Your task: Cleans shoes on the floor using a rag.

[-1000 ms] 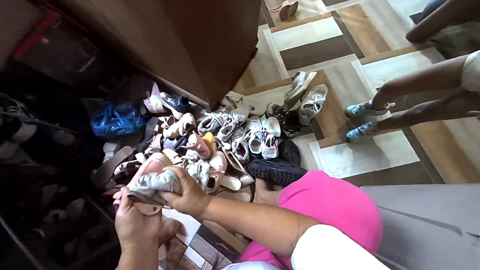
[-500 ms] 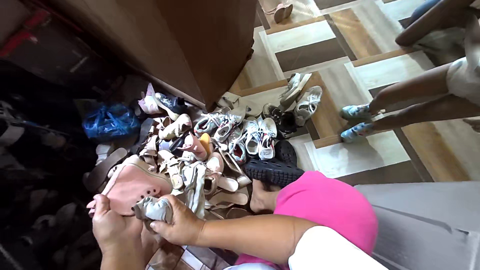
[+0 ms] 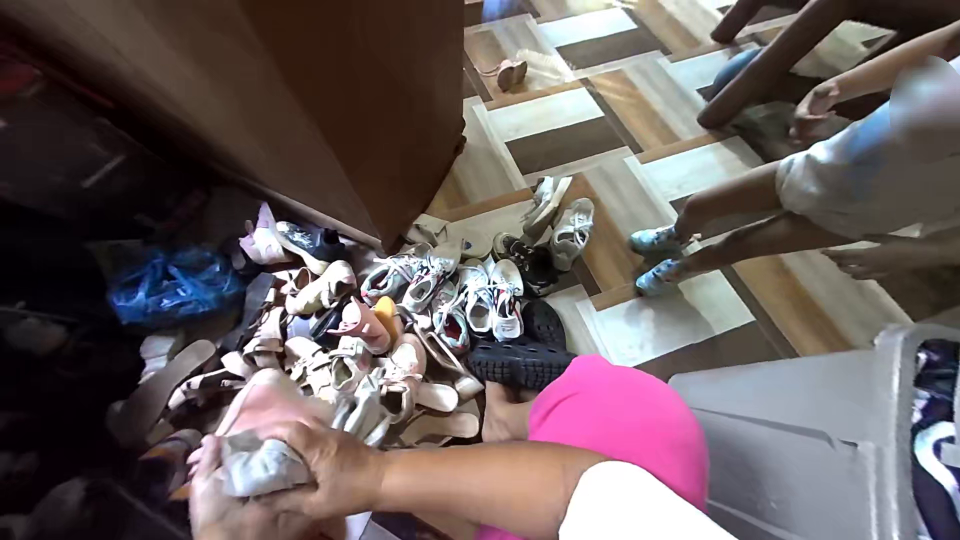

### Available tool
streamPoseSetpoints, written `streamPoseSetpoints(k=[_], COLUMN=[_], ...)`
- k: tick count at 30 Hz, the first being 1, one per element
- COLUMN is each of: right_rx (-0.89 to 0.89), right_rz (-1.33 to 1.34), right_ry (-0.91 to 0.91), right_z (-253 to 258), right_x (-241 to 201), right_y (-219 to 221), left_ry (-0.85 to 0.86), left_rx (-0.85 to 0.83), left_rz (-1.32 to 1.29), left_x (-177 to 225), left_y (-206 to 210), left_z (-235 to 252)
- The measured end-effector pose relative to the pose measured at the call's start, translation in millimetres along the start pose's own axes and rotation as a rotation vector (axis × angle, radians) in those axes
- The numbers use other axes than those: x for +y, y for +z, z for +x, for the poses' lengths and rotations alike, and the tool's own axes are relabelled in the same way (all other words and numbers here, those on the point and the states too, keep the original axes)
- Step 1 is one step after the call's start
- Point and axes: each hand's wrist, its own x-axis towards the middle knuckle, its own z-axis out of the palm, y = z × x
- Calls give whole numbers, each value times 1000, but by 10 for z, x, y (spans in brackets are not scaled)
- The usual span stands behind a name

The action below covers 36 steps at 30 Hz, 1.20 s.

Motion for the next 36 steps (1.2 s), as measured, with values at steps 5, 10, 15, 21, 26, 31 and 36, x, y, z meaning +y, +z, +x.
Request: streamPoseSetpoints(k=[5,10,15,21,26,31,36], right_rx=[-318,-801,-842,-902,-1015,-985,-1037], right_rz=[-40,4,266,127,-180,-607,-916], right_ry=[485,462,369,269,594,841,872], right_z=[-183,-355,-296,-200,-609,-710,-733], right_x=[174,-140,-591,-912,-603,-193,-45], right_y=[-10,134,173,-126,-551,-779,-818], left_ry=[-57,142,210,94,79,59,7], left_rx=[181,127,127,243,218,205,193], left_rz=[-83,-118,-162,-253,-342,-354,-261], left_x=[195,505,668,779,776,637,520], left_y=[116,-168,-420,-476,-507,-461,-471], left_z=[112,270,362,342,382,421,446])
